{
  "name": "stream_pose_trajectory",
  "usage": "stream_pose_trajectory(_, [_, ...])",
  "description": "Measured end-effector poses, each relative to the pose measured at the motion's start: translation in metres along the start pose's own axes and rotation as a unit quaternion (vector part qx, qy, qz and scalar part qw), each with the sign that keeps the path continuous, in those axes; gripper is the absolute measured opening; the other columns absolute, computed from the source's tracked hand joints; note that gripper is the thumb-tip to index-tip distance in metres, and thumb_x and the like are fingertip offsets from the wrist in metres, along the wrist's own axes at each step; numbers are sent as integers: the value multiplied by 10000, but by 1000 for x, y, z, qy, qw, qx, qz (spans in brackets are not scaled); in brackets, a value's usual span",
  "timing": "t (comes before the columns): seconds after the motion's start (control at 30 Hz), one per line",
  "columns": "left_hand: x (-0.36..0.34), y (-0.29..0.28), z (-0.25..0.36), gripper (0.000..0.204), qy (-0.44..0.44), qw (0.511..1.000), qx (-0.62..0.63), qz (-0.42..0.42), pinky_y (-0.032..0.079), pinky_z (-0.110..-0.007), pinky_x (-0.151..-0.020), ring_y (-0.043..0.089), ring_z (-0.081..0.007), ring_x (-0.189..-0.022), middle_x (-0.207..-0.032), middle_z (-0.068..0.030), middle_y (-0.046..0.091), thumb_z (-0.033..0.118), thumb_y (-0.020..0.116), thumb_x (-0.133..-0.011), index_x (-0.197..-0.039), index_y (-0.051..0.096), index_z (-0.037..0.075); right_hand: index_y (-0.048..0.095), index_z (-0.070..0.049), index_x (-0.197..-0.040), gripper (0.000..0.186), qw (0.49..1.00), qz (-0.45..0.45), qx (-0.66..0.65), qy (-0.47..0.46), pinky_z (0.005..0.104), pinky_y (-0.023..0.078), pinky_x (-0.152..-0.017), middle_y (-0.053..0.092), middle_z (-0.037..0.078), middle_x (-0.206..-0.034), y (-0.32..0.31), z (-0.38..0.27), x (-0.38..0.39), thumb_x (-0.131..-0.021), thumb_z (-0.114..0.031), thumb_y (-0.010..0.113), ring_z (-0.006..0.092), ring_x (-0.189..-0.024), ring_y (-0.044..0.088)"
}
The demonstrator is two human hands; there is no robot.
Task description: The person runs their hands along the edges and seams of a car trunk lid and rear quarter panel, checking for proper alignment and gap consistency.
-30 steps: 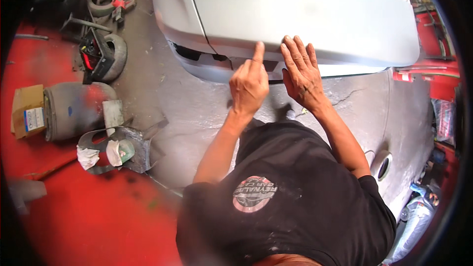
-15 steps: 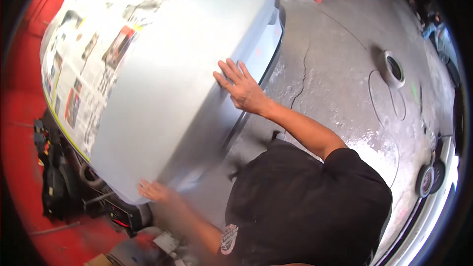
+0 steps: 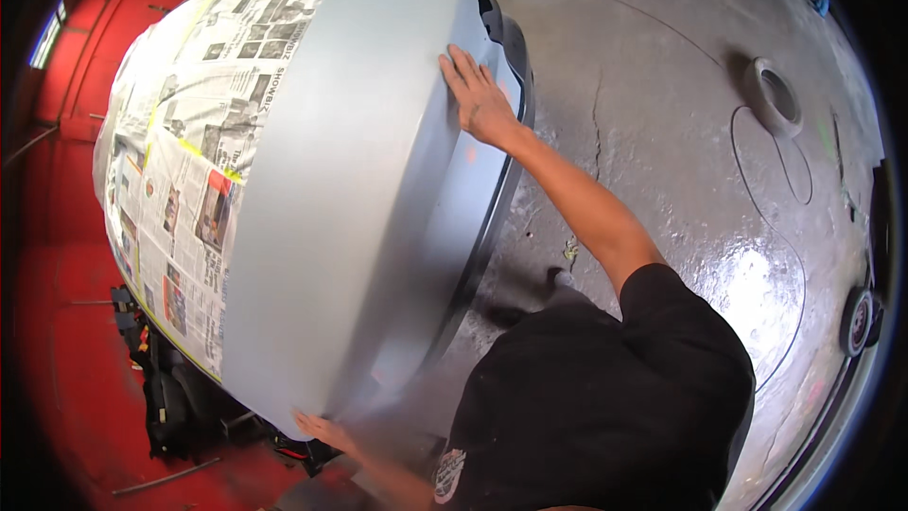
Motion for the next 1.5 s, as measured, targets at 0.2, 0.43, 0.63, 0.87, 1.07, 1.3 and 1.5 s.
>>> stream_pose_trajectory(0.2, [-8, 10, -37, 546, 7, 998, -59, -18, 244, -527, -1218, 367, -441, -1449, -1569, -279, 402, 291, 339, -1095, -1522, 431, -37, 293, -32, -1590, 773, 1000, 3, 5, 10, 548, 279, -1228, 254, 199, -1662, 2, 14, -25, -848, 82, 478, 401, -1535, 255])
stream_pose_trajectory(0.43, [-52, 35, 103, 512, -17, 996, -85, -16, 244, -539, -1221, 338, -476, -1464, -1563, -296, 407, 307, 399, -1089, -1482, 511, -1, 299, -2, -1575, 752, 999, 1, 48, -13, 508, 299, -1224, 278, 201, -1648, 2, 40, -42, -847, 84, 470, 368, -1521, 294])
stream_pose_trajectory(0.63, [-64, 27, 192, 524, -35, 998, -13, -54, 240, -483, -1233, 367, -431, -1464, -1546, -295, 435, 323, 414, -1099, -1440, 541, -53, 303, 42, -1556, 774, 998, -3, 47, -40, 491, 301, -1229, 296, 218, -1628, 4, 71, -69, -818, 88, 532, 369, -1522, 285])
stream_pose_trajectory(0.87, [-63, 33, 226, 536, -125, 992, 19, -27, 302, -451, -1206, 414, -411, -1441, -1531, -291, 457, 344, 444, -1096, -1406, 561, -77, 292, -19, -1584, 794, 998, 11, -51, -40, 486, 293, -1237, 292, 185, -1650, 14, 140, -131, -822, 128, 458, 373, -1512, 313])
stream_pose_trajectory(1.07, [-60, 71, 270, 561, -121, 992, 18, -22, 323, -446, -1192, 440, -409, -1418, -1497, -272, 508, 371, 458, -1089, -1385, 568, -94, 263, -62, -1610, 830, 998, -53, -41, -5, 538, 278, -1234, 287, 160, -1662, 21, 209, -182, -831, 122, 481, 360, -1528, 294])
stream_pose_trajectory(1.3, [-69, 73, 348, 550, -105, 993, -29, -34, 338, -430, -1183, 483, -400, -1385, -1470, -267, 540, 346, 463, -1085, -1384, 561, -105, 239, 41, -1574, 779, 993, -109, -35, 25, 561, 282, -1223, 281, 225, -1644, 30, 242, -203, -862, 24, 553, 401, -1528, 271])
stream_pose_trajectory(1.5, [-70, 71, 347, 509, -129, 991, -23, -17, 365, -414, -1166, 522, -380, -1355, -1463, -256, 555, 279, 477, -1073, -1384, 556, -116, 338, 138, -1491, 663, 984, -76, -158, -38, 574, 285, -1215, 275, 357, -1588, -2, 176, -170, -887, -57, 533, 496, -1495, 283])
Point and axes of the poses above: each hand's wrist, its own x-axis away from the middle knuckle, its own y-axis out of the palm, z = x × y, the point moved 1 cm from there along -x, towards the middle knuckle
